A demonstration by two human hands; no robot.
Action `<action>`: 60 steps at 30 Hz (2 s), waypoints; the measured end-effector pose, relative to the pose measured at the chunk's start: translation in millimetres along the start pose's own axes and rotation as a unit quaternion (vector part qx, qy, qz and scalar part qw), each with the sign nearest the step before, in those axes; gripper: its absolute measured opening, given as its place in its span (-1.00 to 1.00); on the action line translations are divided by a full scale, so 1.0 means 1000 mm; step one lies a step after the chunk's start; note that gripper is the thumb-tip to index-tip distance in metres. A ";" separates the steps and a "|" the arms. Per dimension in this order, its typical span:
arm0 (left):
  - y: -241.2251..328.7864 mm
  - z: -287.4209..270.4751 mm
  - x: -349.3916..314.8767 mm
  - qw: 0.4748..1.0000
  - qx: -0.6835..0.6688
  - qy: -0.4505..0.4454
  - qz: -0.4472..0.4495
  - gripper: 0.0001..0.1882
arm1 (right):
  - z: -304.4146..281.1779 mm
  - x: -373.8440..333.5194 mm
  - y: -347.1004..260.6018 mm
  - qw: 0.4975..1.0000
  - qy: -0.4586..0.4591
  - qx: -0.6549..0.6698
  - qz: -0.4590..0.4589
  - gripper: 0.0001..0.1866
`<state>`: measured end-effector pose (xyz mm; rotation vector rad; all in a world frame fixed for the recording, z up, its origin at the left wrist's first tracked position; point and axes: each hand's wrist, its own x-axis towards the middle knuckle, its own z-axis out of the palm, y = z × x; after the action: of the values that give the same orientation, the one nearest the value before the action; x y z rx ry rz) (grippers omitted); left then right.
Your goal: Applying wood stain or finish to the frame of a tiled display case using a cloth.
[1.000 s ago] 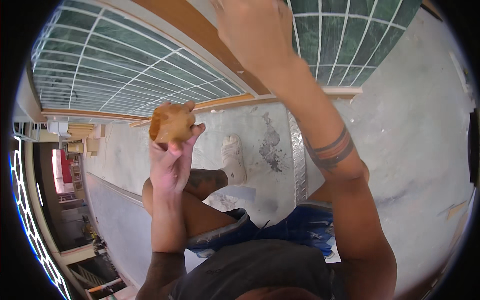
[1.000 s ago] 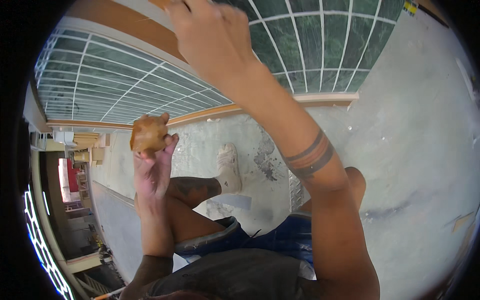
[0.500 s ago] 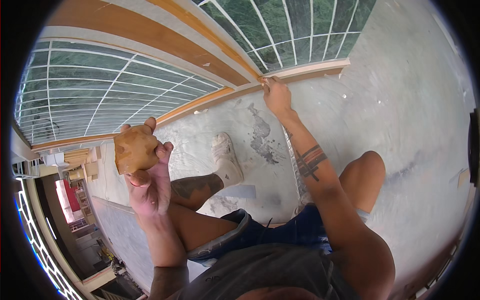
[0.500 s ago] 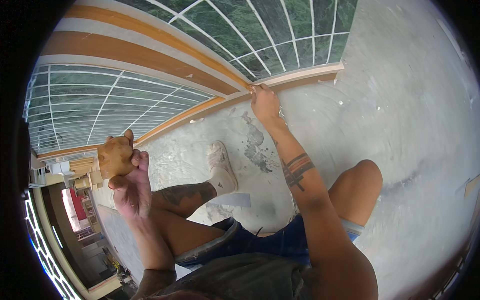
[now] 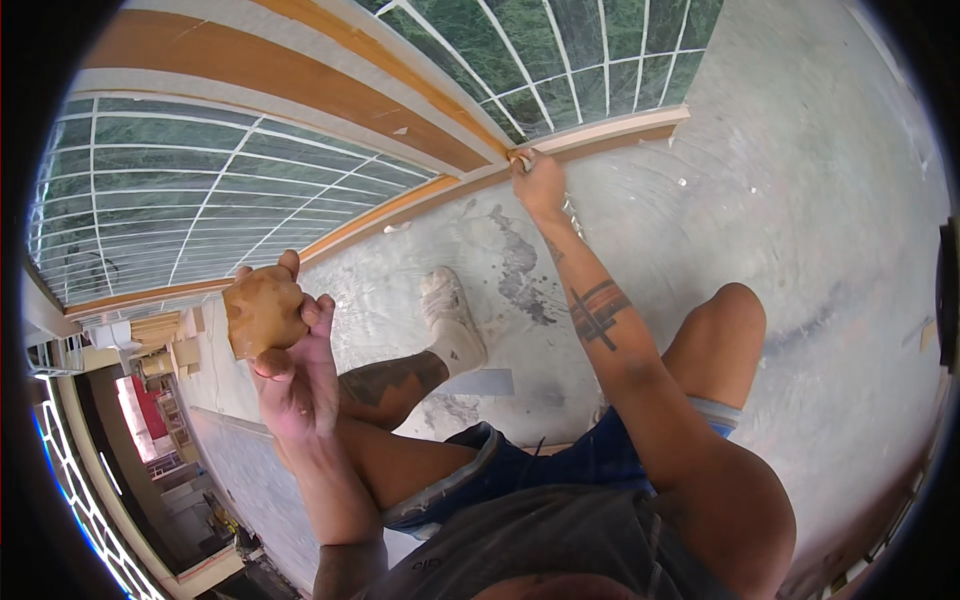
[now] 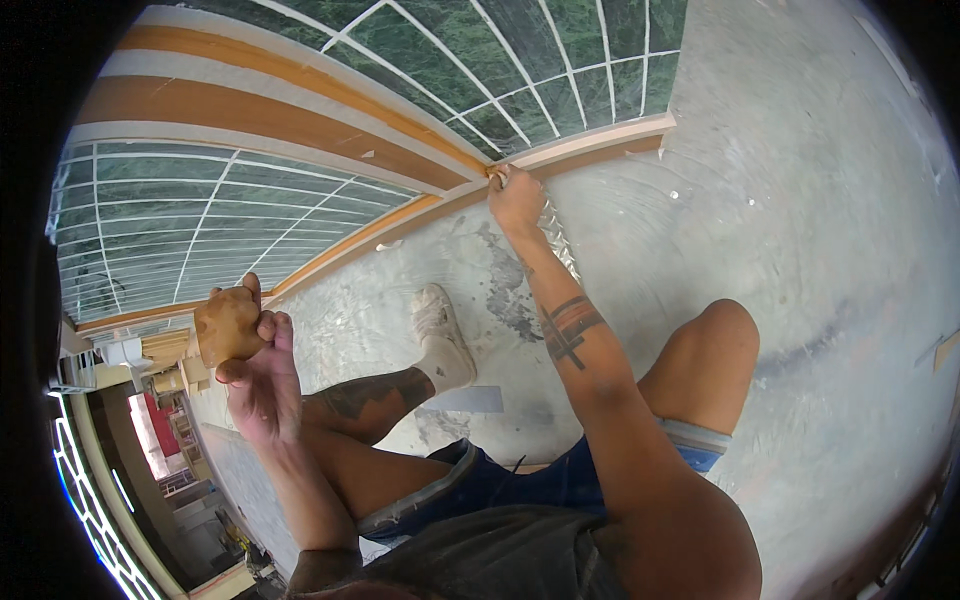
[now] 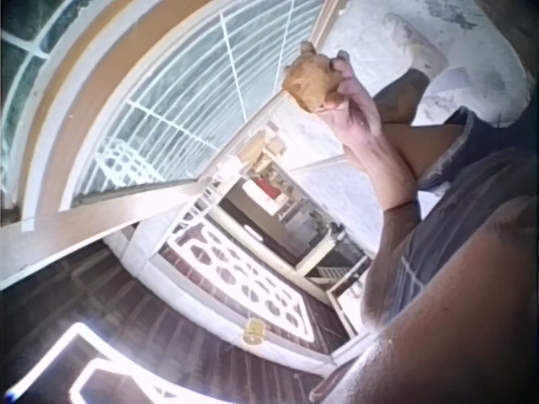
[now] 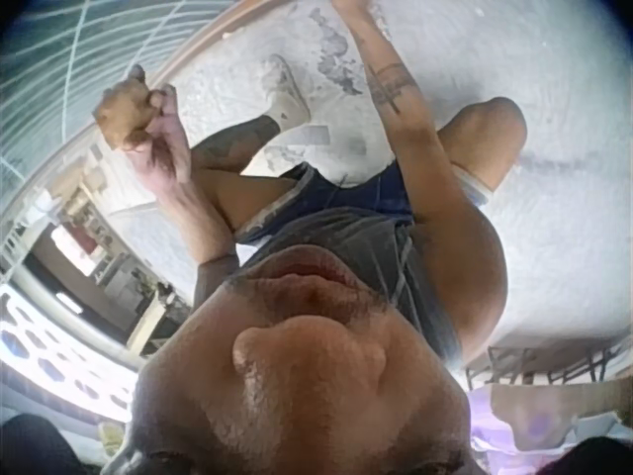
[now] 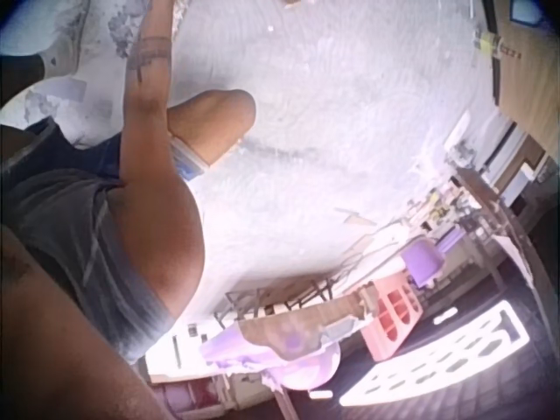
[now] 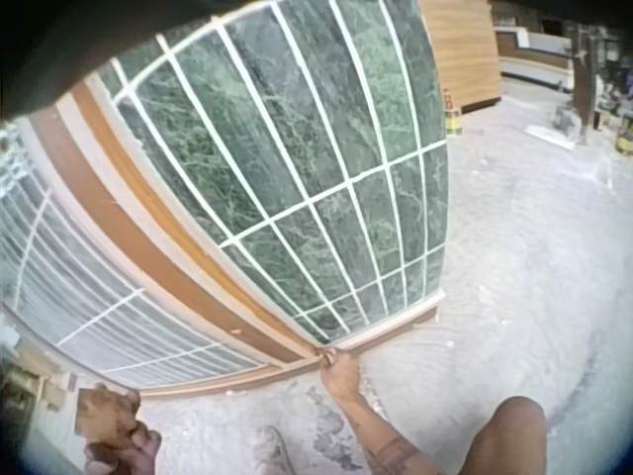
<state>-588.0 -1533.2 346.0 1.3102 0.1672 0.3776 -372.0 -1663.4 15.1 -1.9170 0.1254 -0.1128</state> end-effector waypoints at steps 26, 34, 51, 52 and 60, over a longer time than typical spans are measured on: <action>0.016 0.001 0.035 0.995 -0.080 0.003 0.059 -0.28 | -0.104 0.014 -0.273 0.907 -0.173 0.373 0.086 -0.70; 0.015 -0.004 0.048 0.991 -0.105 0.036 0.078 -0.34 | -0.163 0.029 -0.446 0.894 -0.174 0.389 -0.138 -0.76; 0.010 -0.015 0.060 0.989 -0.102 0.047 0.100 -0.35 | -0.203 0.058 -0.533 0.802 0.112 0.184 -0.556 -0.75; 0.011 -0.016 0.058 0.989 -0.102 0.051 0.098 -0.36 | -0.203 0.060 -0.541 0.803 0.112 0.189 -0.555 -0.75; 0.010 -0.026 0.056 0.989 -0.104 0.062 0.090 -0.39 | -0.203 0.061 -0.590 0.765 0.178 0.156 -0.598 -0.79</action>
<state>-546.1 -1487.6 354.1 1.0991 0.1103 0.6160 -321.2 -1660.0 640.1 -1.3377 -0.8460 -1.2727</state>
